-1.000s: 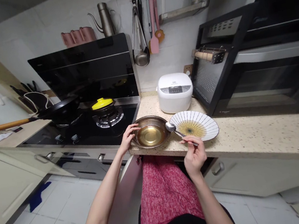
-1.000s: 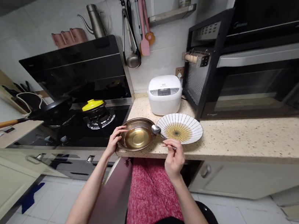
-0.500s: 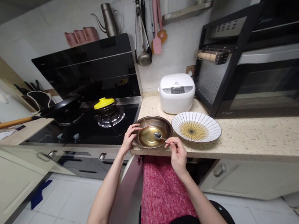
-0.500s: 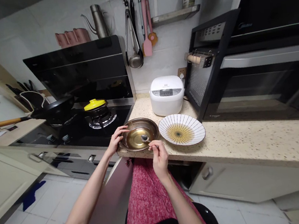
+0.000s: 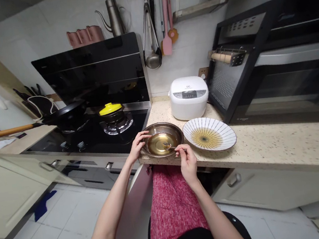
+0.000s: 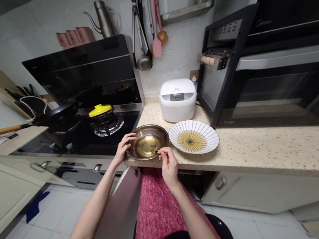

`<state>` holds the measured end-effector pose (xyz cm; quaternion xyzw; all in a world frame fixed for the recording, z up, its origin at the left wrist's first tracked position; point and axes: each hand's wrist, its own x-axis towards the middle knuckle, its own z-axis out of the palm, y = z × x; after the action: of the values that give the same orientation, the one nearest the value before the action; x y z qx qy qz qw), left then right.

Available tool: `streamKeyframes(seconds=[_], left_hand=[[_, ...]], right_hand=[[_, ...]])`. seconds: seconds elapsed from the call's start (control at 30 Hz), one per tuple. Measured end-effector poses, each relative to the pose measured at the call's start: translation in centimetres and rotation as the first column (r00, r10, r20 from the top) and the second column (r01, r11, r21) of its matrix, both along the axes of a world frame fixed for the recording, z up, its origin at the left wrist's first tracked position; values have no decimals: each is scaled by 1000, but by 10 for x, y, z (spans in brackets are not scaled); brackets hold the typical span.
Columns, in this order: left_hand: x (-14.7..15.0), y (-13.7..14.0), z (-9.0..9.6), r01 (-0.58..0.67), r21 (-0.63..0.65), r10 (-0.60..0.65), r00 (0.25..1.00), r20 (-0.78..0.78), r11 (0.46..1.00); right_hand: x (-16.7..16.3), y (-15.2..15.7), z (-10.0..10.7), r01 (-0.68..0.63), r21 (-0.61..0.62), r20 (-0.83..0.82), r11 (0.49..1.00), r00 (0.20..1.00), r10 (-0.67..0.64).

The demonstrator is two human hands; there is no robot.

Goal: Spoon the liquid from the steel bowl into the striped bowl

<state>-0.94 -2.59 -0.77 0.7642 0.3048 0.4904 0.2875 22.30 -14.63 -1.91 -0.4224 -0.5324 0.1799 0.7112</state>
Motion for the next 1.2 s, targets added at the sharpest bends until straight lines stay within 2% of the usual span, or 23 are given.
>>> streamKeyframes(seconds=[0.4, 0.63, 1.2], left_hand=[[0, 2, -2, 7, 3, -7, 1000, 6, 1000], [0, 2, -1, -10, -8, 10, 1000, -12, 1000], [1, 0, 1, -11, -18, 11, 1000, -6, 1000]], right_hand=[[2, 0, -1, -14, -29, 24, 999, 1000, 15], [1, 0, -7, -4, -5, -10, 1000, 1000, 4], [5, -8, -2, 37, 66, -48, 997, 998, -34]])
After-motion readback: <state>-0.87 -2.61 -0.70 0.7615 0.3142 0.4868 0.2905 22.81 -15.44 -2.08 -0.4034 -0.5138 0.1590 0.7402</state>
